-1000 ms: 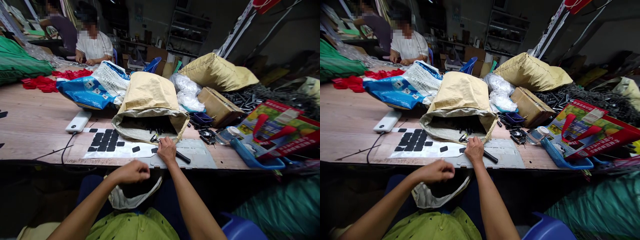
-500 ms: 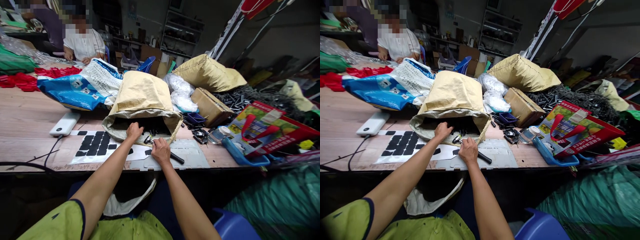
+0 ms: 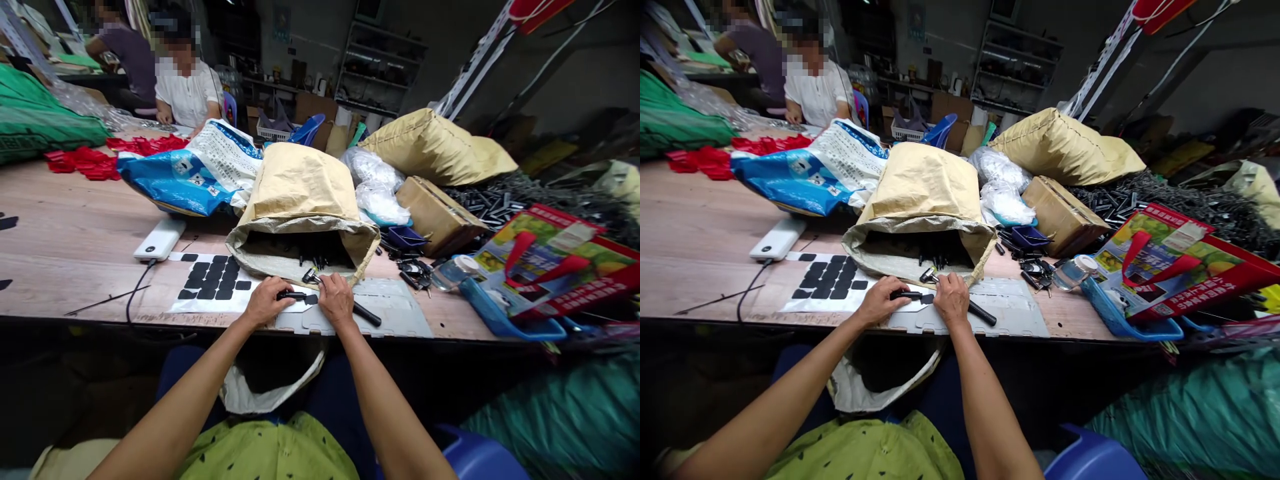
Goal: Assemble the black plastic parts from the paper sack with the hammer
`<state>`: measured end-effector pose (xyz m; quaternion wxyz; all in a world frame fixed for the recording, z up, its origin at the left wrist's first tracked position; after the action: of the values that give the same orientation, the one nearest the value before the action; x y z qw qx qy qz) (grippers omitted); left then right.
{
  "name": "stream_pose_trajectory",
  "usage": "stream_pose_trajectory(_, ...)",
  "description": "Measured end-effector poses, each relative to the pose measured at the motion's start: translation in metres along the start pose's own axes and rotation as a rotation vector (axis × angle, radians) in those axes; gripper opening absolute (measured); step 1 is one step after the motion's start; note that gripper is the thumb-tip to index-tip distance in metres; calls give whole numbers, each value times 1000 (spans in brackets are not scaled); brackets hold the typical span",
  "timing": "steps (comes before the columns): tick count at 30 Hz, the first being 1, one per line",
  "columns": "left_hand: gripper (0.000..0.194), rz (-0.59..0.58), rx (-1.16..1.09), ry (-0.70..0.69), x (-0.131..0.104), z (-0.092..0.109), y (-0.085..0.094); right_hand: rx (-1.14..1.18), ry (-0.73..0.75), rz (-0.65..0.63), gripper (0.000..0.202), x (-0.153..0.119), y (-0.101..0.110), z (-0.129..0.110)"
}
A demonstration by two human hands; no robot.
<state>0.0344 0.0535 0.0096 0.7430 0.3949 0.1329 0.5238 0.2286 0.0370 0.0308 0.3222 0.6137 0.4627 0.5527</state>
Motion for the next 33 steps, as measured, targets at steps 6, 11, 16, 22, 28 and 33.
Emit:
stream_pose_trajectory(6, 21, -5, -32, 32, 4, -3, 0, 170, 66, 81, 32, -3, 27, -7)
stream_pose_trajectory(11, 20, 9, -44, 57, 3, -4, 1, 402, 83, 157, 33, -21, 57, -20)
stream_pose_trajectory(16, 21, 19, -41, 56, 3, -3, 0, 375, 106, 61, 34, -39, 49, -28)
stream_pose_trajectory(22, 20, 10, -38, 58, 3, -4, 0, 379, 90, 58, 33, -33, 49, -37)
stream_pose_trajectory(28, 21, -1, -51, 70, 4, -5, 0, 334, 121, -36, 33, -31, 36, -50)
stream_pose_trajectory(33, 19, 2, -36, 90, 4, -4, 2, 335, 53, 22, 31, -20, 37, -33)
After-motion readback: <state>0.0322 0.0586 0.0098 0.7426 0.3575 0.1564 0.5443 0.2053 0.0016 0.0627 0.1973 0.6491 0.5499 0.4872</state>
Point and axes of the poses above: each hand's wrist, its own x-axis towards the middle knuckle, its own y-axis out of the back of the hand, z = x × y, the point moved 7 cm from there along x, towards the middle knuckle, and after that the axes turned 1 degree about -z, right-handed, at the moved point
